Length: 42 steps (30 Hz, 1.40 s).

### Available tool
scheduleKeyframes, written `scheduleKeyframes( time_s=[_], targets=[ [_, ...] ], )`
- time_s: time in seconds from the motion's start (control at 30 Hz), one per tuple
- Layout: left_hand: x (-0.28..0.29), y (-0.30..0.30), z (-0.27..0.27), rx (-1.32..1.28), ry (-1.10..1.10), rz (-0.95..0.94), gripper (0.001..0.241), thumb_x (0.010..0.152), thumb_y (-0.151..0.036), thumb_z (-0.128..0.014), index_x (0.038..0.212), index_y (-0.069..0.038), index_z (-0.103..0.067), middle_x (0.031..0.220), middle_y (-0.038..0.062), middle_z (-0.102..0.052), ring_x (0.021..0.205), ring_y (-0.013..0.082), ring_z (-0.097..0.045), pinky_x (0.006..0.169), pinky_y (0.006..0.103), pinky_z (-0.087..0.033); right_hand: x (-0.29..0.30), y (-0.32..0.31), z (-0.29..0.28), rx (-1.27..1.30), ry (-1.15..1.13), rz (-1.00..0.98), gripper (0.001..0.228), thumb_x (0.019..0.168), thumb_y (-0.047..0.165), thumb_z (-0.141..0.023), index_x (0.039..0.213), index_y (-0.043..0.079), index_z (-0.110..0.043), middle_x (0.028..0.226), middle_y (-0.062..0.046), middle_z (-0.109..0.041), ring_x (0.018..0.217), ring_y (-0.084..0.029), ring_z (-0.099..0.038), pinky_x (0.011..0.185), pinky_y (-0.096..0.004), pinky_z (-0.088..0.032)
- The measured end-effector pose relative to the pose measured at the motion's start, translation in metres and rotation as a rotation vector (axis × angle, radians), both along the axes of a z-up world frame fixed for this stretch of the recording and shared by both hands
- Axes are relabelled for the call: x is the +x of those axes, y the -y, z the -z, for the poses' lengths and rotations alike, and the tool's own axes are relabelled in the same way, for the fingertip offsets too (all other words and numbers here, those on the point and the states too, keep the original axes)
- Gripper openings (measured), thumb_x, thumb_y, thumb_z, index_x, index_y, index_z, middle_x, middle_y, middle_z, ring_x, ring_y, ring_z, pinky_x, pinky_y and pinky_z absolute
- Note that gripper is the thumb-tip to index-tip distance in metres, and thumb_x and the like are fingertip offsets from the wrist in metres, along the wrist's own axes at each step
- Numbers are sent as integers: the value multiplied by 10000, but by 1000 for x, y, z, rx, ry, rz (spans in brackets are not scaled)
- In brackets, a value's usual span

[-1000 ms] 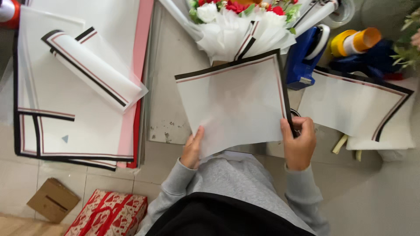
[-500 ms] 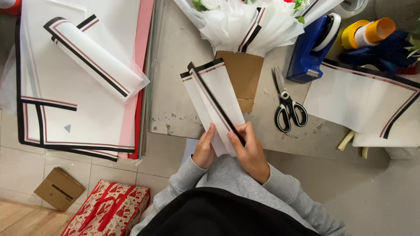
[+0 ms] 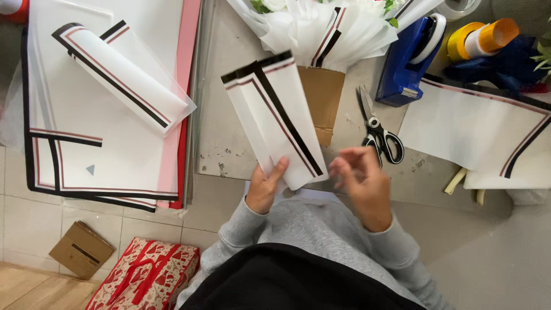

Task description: The person prepares wrapping paper by folding and cutting sheets, then arranges the folded paper around a flower bouquet featuring a small teddy bear.

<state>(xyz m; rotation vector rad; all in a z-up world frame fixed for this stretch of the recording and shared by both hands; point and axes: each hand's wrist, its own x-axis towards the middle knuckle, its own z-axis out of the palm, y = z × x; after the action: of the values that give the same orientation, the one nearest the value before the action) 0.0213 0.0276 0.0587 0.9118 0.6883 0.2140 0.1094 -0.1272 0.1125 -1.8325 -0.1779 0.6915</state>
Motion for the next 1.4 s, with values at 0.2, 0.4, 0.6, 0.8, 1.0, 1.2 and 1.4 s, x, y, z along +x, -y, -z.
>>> scheduleKeyframes(
  time_s=[0.2, 0.4, 0.6, 0.8, 1.0, 1.2, 1.4],
  targets=[
    [26, -3, -28, 104, 149, 145, 173, 925, -166, -590, 1037, -38, -621, 903, 77, -682, 839, 107, -590, 826, 309, -494, 25, 1, 2, 156, -74, 5, 484, 823, 123, -664, 1262, 63, -469, 1038, -120, -634, 891, -144, -600, 757, -296, -539],
    [37, -4, -20, 164, 160, 277, 207, 898, -196, -627, 1031, -39, -606, 877, 77, -659, 819, 123, -572, 821, 348, -480, 35, 2, 19, 183, -57, 27, 422, 860, 71, -615, 1257, 47, -472, 944, -107, -632, 805, -117, -594, 691, -233, -511],
    [46, -11, -23, 308, 185, 308, 170, 903, -150, -627, 1000, -11, -616, 845, 73, -663, 811, 109, -559, 781, 315, -492, 39, 0, 25, 255, -154, 50, 407, 896, 144, -587, 1280, 77, -471, 926, -86, -636, 758, -89, -596, 676, -215, -534],
    [56, -15, -24, 328, 195, 360, 194, 891, -177, -646, 1004, -32, -583, 848, 64, -628, 814, 130, -541, 798, 344, -477, 50, -5, 18, 238, -42, -13, 647, 767, 79, -732, 1319, 49, -396, 905, -85, -588, 743, -115, -579, 663, -230, -511],
    [63, -24, -31, 480, 115, 472, 689, 684, -215, -833, 1237, -2, -482, 1155, 222, -599, 1110, 273, -551, 920, 430, -458, 64, -8, 13, 260, 8, 69, 599, 822, 110, -695, 1326, 62, -376, 891, -72, -582, 737, -104, -563, 667, -225, -487],
    [74, -29, -30, 379, 161, 373, 305, 828, -116, -703, 1068, 11, -564, 925, 126, -669, 877, 150, -573, 763, 324, -540, 72, -8, 28, 310, 0, 89, 631, 803, 83, -703, 1322, -2, -354, 854, -115, -566, 719, -163, -589, 619, -251, -477],
    [79, -32, -34, 352, 136, 370, 248, 845, -135, -689, 1013, 14, -585, 861, 135, -684, 818, 141, -591, 719, 313, -546, 75, -8, 39, 334, -21, 139, 621, 804, 84, -712, 1314, 16, -364, 839, -89, -577, 712, -131, -595, 618, -228, -487]
  ],
)
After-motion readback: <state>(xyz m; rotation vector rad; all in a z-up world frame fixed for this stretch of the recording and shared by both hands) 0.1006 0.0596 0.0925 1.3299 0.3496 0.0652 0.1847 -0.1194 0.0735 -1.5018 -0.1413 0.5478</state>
